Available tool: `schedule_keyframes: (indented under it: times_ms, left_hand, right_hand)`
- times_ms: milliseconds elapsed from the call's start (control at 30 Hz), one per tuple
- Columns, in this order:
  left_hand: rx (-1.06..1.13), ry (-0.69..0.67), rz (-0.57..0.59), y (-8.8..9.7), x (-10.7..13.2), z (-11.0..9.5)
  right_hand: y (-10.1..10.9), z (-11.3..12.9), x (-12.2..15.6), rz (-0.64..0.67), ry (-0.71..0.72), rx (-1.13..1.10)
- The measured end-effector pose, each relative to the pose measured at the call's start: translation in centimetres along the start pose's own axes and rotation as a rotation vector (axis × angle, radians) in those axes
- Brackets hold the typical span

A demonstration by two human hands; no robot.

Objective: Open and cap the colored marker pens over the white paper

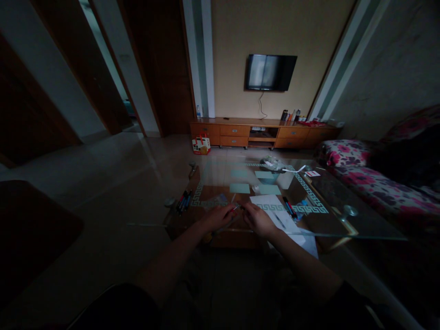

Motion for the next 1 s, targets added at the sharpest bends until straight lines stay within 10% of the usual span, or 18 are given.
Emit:
schedule_keyframes:
  times_ms: [700,1000]
  left_hand:
    - [-0.031,0.021,0.017,0.4,0.2,-0.5]
    - [-0.029,0.025,0.011,0.2,0.0,-0.1]
  right_hand:
    - [-0.7,-0.9,0.0,0.053,-0.057,-0.01]
    - [0.9,-5.8,0.9,-0.165,-0.239,-0.073]
Point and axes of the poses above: each hand's wrist, its own x-axis away from the middle knuckle, its own y-axis out of the back of the hand, z = x × y, the point moved 6 cm from there along -x, towards the middle knuckle, and after that the axes turned 9 degrees about z, right-handed, at the moved point
